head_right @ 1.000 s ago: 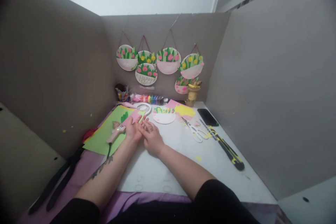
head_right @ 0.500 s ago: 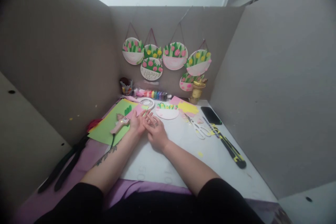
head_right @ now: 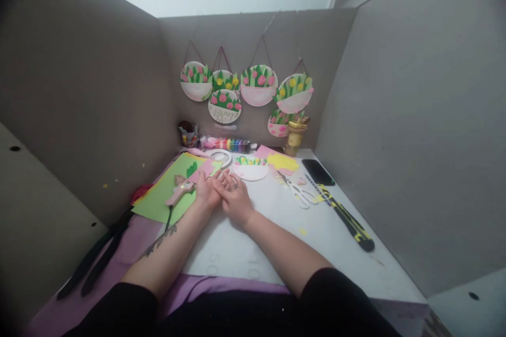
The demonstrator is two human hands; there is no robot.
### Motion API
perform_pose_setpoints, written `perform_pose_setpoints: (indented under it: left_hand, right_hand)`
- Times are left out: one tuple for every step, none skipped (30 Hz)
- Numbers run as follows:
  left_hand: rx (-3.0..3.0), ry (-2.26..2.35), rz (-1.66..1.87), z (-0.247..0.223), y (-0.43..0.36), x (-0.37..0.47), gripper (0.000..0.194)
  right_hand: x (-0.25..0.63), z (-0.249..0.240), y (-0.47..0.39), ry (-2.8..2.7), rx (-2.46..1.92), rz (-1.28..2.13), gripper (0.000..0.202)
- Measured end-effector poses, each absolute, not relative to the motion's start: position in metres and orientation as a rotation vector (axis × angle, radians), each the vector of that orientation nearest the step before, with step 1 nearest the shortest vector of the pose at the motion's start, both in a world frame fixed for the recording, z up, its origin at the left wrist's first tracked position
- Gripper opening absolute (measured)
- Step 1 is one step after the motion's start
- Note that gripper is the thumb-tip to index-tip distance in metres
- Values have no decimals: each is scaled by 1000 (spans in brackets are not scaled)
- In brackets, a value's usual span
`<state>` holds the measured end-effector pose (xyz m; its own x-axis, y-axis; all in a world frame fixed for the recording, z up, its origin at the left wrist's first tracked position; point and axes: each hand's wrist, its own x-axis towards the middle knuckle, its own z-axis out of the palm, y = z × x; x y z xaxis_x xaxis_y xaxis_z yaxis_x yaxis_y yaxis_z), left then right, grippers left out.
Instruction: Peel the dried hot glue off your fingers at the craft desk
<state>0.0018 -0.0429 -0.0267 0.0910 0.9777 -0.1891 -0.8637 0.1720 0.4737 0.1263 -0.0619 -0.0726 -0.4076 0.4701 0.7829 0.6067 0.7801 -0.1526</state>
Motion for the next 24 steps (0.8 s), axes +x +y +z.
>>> perform_pose_setpoints:
  left_hand:
    - [269,515,1384,-27,-43,2,67]
    - [272,509,1378,-27,-44,3,67]
    - [280,500,1376,-27,-44,3,68]
    - [290,493,1376,-27,-44,2,67]
    - [300,493,1377,-27,-44,2,67]
    - [307,498,1377,-27,-43,2,66]
    - [306,509,1379,-28,-43,2,66]
    - [299,523,1380,-28,-43,2,66]
    - [289,534,1379,-29,-42,2,67]
    - [279,536,1379,-29,-42,2,68]
    - [273,530,1382,-29,-42,2,70]
    - [272,518,1385,-29,-42,2,70]
    - [274,507,1389,-29,-42,2,70]
    - [275,499,1394,-29,-42,3,69]
    - [274,496,1398,-28,-42,3,68]
    - [270,501,1399,-28,-43,3,67]
    - [262,512,1397,-27,-43,3,66]
    - [253,526,1393,-27,-43,3,66]
    - [245,535,1389,-27,-43,3,65]
    - [244,537,1383,-27,-43,3,65]
    - [248,531,1381,-27,-43,3,65]
    - [258,520,1383,-27,-44,3,64]
    - [271,506,1386,-27,-44,2,64]
    - [284,496,1387,-26,-44,3,64]
  right_hand:
    - [126,-72,-62,-2059,-827,-202,52]
    - [127,-72,-62,-2048,-834,-210,51]
    - [127,-73,-62,-2047,-816,-214,49]
    - [128,-73,-61,-2057,-782,-213,47]
    - [128,-73,-61,-2074,-748,-208,46]
    - [128,-74,-61,-2091,-725,-200,46]
    - [128,-74,-61,-2103,-724,-192,47]
    - [128,-74,-61,-2104,-747,-186,49]
    - [128,-74,-61,-2098,-781,-184,51]
    - [128,-74,-61,-2087,-812,-183,52]
    - [128,-74,-62,-2076,-828,-183,51]
    - [128,-74,-62,-2072,-824,-184,50]
    - [129,-74,-62,-2074,-800,-184,48]
    - [129,-74,-62,-2083,-766,-182,46]
    - [128,-74,-63,-2092,-733,-179,45]
    - [128,-74,-63,-2097,-713,-175,45]
    - [127,-74,-63,-2095,-710,-172,47]
    - [127,-74,-63,-2087,-722,-171,49]
    - [127,-74,-63,-2074,-743,-173,50]
    - [127,-74,-63,-2060,-762,-177,51]
    - [127,-74,-63,-2050,-773,-180,51]
    - [127,-74,-63,-2047,-772,-181,51]
    - [128,-74,-63,-2053,-760,-176,50]
    - [128,-74,-63,-2064,-743,-167,49]
